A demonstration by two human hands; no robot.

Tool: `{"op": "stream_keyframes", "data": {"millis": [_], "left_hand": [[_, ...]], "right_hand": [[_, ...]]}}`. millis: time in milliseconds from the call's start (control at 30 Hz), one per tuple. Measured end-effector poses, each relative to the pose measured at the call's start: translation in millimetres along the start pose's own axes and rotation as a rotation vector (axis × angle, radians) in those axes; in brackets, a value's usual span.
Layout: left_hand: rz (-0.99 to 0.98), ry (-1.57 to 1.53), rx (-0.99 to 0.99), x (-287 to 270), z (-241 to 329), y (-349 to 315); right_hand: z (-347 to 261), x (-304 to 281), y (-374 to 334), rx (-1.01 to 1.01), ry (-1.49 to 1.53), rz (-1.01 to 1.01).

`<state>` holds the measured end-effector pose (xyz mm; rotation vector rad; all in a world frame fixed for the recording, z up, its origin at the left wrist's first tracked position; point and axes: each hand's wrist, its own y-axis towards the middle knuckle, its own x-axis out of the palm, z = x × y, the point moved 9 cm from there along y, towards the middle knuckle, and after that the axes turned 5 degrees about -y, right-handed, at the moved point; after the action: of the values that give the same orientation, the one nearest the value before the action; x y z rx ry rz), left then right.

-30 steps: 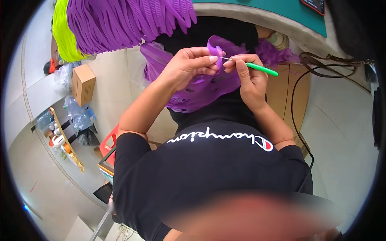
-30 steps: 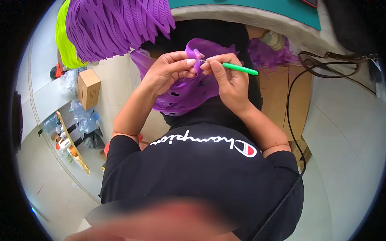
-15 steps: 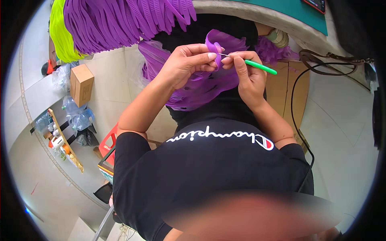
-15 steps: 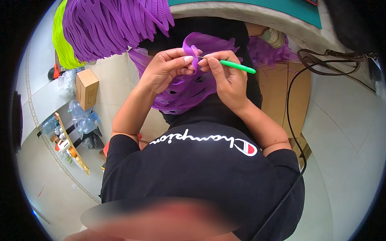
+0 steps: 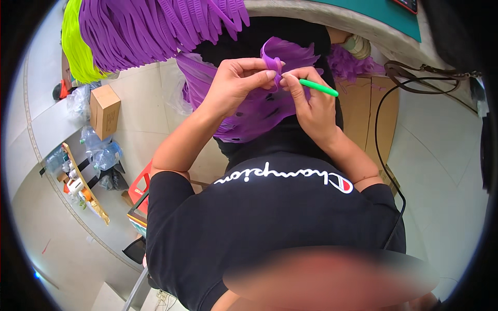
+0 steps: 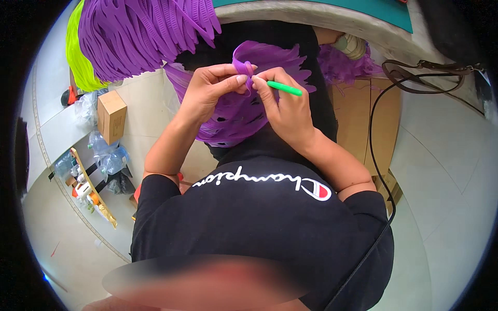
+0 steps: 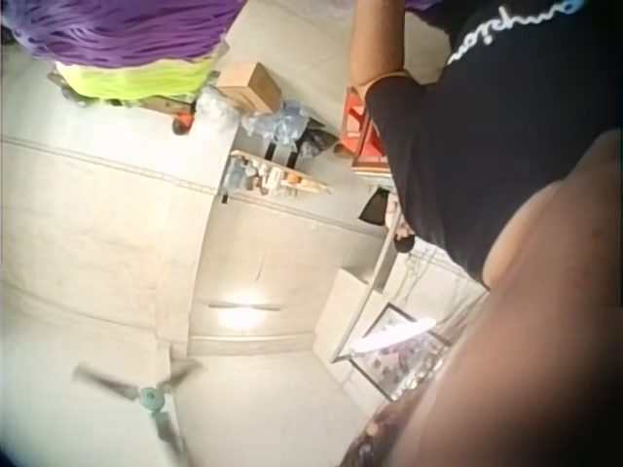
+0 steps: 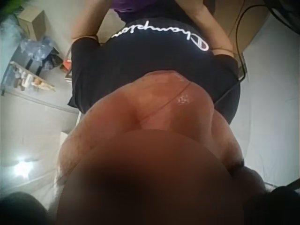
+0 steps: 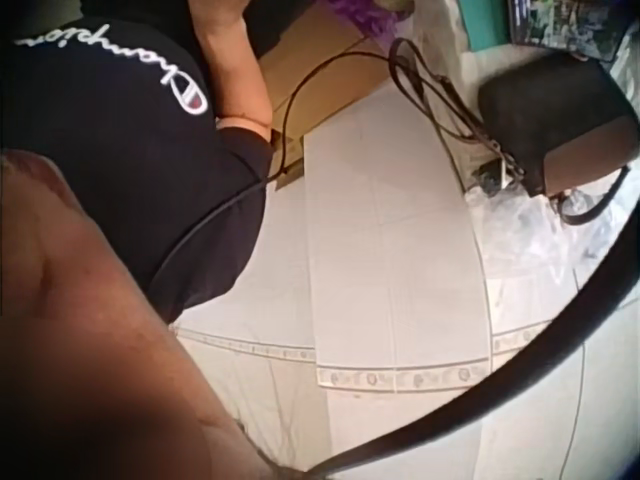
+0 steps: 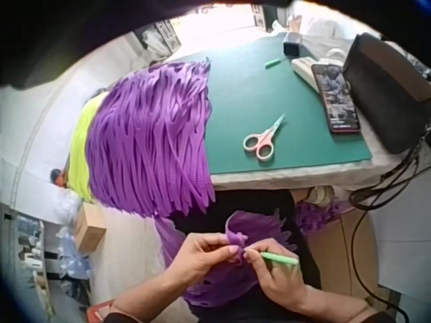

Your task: Assembling purple plastic fringe decorations using a crochet-style hook tool.

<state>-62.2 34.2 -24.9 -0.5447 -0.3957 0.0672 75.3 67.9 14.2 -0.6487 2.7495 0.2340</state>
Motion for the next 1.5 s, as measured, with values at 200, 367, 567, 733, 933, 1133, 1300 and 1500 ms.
{"op": "stream_keyframes", "data": {"millis": [200,367,567,733,933,1133,1300,1500], "left_hand": [[-0.056,0.004,-0.127,-1.8,2.5,-1.8],[-0.099,-0.032,-0.134,-0.4,4.5,-3.4],[-0.103,-0.036,-0.135,-1.1,4.9,1.6],[-0.107,0.001,-0.121,-4.0,8.9,5.8],[-0.141,0.207,-0.162,0.8,11.9,18.9],[-0.183,0.403,-0.199,-1.0,16.3,71.2],[-0.193,0.429,-0.27,-4.8,3.2,73.3],[-0.194,0.509,-0.163,-10.1,2.1,87.1]], "right_hand": [[19.8,-21.4,1.9,0.117,0.12,0.172],[23.2,-23.1,-1.7,0.169,0.358,0.157],[5.4,-2.2,5.1,-0.04,0.261,-0.005],[-2.7,5.5,6.4,-0.098,0.225,-0.005],[-74.5,32.1,-14.1,-0.654,0.25,-0.207],[-130.2,94.5,-44.5,-0.865,0.497,-0.611],[-160.8,109.1,-61.5,-0.801,0.849,-0.739],[-196.0,99.7,-73.6,-0.836,1.181,-0.76]]}}
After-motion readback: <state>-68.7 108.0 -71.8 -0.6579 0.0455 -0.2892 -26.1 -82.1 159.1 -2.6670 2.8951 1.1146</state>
